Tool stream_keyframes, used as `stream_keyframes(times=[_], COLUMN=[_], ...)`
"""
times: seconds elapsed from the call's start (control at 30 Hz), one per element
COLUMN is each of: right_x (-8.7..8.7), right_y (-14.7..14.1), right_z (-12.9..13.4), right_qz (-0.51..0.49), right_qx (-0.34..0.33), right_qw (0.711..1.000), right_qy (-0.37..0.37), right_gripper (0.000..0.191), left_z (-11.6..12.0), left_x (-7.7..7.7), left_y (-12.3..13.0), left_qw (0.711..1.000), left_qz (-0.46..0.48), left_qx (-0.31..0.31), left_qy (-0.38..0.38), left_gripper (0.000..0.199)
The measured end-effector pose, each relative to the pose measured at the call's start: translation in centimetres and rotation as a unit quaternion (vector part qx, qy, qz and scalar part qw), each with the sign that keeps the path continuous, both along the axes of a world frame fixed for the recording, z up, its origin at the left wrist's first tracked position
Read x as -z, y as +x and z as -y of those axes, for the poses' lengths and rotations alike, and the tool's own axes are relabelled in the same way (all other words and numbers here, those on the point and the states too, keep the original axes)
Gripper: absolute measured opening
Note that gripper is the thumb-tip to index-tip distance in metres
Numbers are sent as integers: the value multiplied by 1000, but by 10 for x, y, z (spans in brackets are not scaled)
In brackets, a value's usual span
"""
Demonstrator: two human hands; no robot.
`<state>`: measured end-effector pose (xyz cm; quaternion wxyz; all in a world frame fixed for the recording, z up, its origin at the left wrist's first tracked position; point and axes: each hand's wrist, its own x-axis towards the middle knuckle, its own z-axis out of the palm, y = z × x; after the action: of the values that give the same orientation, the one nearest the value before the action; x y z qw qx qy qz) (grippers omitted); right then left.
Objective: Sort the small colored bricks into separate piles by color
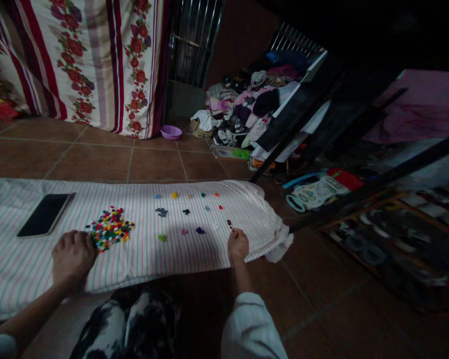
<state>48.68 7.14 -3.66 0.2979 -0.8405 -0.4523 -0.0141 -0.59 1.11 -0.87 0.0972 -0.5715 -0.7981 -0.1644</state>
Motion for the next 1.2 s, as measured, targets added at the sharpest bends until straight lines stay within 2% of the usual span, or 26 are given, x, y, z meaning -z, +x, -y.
stream_keyframes(times=[0.1,0.23,0.37,0.5,0.73,1.07,1.2], right_x=[-8,-11,-4,6,19,31,39], right_y=[-4,-5,4,14,21,27,32], right_z=[-4,-11,-19,-26,-23,-24,-25], right_qz=[9,9,-1,-24,-15,9,17], right_qx=[12,20,3,-22,-54,-74,-110], right_qw=[996,994,998,999,996,992,988], right_qy=[-82,-105,-70,7,67,105,105], right_gripper=[35,34,37,41,43,50,53], left_z=[0,0,-1,-1,-1,0,0], left_x=[-1,-2,-1,1,2,0,-1], left_y=[0,0,0,-1,-1,-1,-1], left_qw=[1000,1000,1000,1000,1000,1000,1000], left_qz=[-1,-7,-16,-19,-13,-26,-22], left_qx=[-4,-6,2,1,-4,4,6], left_qy=[-10,-15,-10,-5,-6,-18,-10], left_gripper=[43,45,44,44,46,46,43])
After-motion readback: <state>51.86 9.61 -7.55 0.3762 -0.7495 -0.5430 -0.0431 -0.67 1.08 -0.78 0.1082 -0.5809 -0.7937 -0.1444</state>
